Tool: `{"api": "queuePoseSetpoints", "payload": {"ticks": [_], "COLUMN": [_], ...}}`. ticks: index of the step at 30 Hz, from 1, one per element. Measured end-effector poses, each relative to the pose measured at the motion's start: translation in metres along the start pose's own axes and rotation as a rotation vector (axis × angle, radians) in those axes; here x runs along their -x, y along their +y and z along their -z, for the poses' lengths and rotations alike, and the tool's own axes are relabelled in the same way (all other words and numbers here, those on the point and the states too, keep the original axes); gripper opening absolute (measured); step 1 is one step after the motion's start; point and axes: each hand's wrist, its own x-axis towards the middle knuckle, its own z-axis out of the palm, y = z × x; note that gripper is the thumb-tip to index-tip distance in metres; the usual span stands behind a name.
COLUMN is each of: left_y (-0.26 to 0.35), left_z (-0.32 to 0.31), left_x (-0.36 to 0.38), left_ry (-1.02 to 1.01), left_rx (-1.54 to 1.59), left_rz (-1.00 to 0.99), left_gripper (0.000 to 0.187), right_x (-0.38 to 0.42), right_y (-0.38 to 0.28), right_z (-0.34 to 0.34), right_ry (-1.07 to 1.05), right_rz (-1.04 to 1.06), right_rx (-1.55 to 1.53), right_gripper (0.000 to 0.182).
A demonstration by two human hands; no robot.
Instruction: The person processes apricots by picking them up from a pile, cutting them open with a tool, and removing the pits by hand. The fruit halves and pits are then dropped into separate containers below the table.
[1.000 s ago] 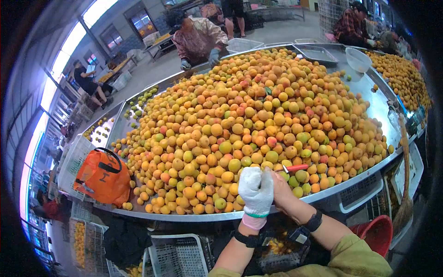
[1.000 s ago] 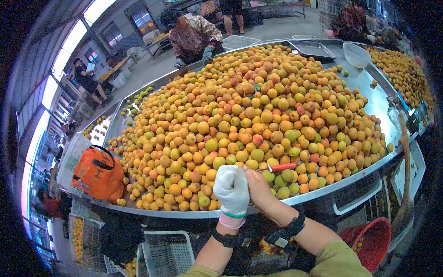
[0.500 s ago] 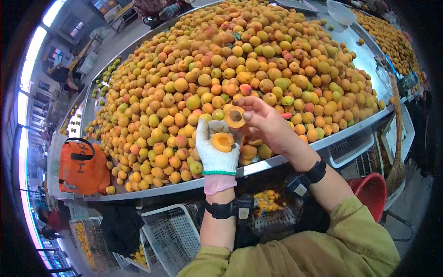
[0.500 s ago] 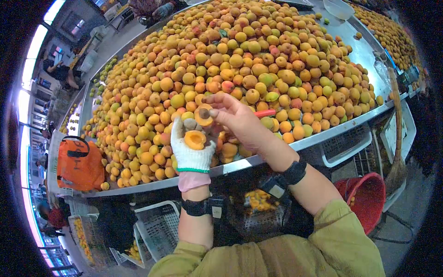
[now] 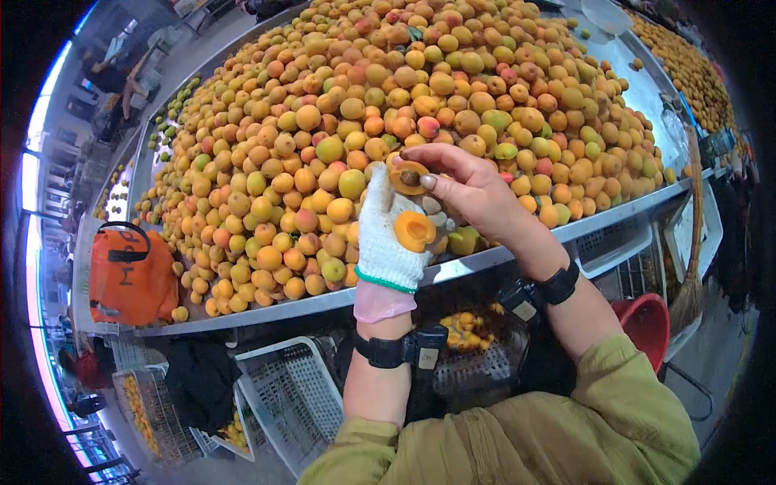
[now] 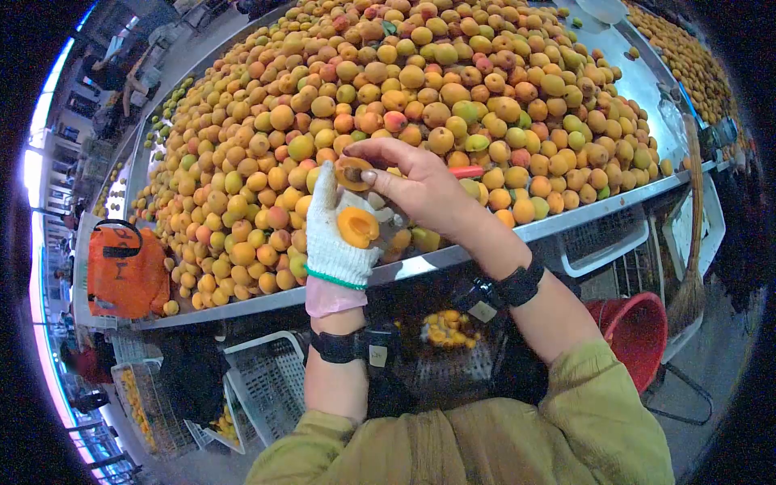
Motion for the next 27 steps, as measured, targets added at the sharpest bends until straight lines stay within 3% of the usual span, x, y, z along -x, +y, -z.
{"api": "queuePoseSetpoints", "payload": {"ticks": [4,7,10,12,13,15,16,18,19,22,23,25,27], "left_y": [-0.002,-0.005,-0.003,0.006,0.008,0.017,0.022,0.035,0.038,0.046,0.048,0.050,0.051], "left_z": [-0.009,-0.013,-0.014,0.003,0.003,-0.005,-0.004,0.008,0.008,0.006,0.006,0.003,0.000], "left_x": [0.007,0.008,0.006,0.001,-0.002,0.007,0.009,0.007,0.007,0.013,0.014,0.016,0.018], "left_ry": [-0.018,-0.058,0.109,-0.132,-0.188,0.065,0.053,0.059,0.089,0.125,0.155,0.200,0.214], "left_rx": [0.055,0.111,-0.041,0.179,0.261,0.232,0.295,0.324,0.317,0.326,0.331,0.324,0.297], "left_rz": [-0.028,-0.121,-0.127,0.093,0.093,-0.038,-0.086,-0.153,-0.213,-0.292,-0.334,-0.352,-0.326], "left_gripper": [0.041,0.042,0.044,0.046,0.047,0.046,0.046,0.047,0.047,0.043,0.042,0.041,0.041], "right_x": [0.000,0.002,0.002,0.001,-0.004,-0.012,-0.011,-0.008,-0.005,0.009,0.014,0.020,0.019], "right_y": [0.002,0.003,-0.002,-0.007,0.000,0.004,0.007,0.007,0.007,0.008,0.008,0.008,0.021], "right_z": [0.002,-0.001,0.002,0.011,0.024,0.059,0.076,0.097,0.097,0.090,0.086,0.079,0.077], "right_ry": [0.025,0.119,0.082,0.099,0.194,0.384,0.388,0.489,0.491,0.072,0.071,-0.144,-0.162], "right_rz": [0.152,0.089,-0.001,-0.160,0.054,0.088,0.084,-0.055,-0.054,-0.152,-0.153,-0.150,-0.054], "right_rx": [0.261,0.230,0.195,0.072,0.225,0.292,0.299,0.736,0.737,0.926,0.925,1.073,1.120], "right_gripper": [0.033,0.034,0.034,0.035,0.032,0.030,0.030,0.027,0.027,0.023,0.023,0.019,0.016]}}
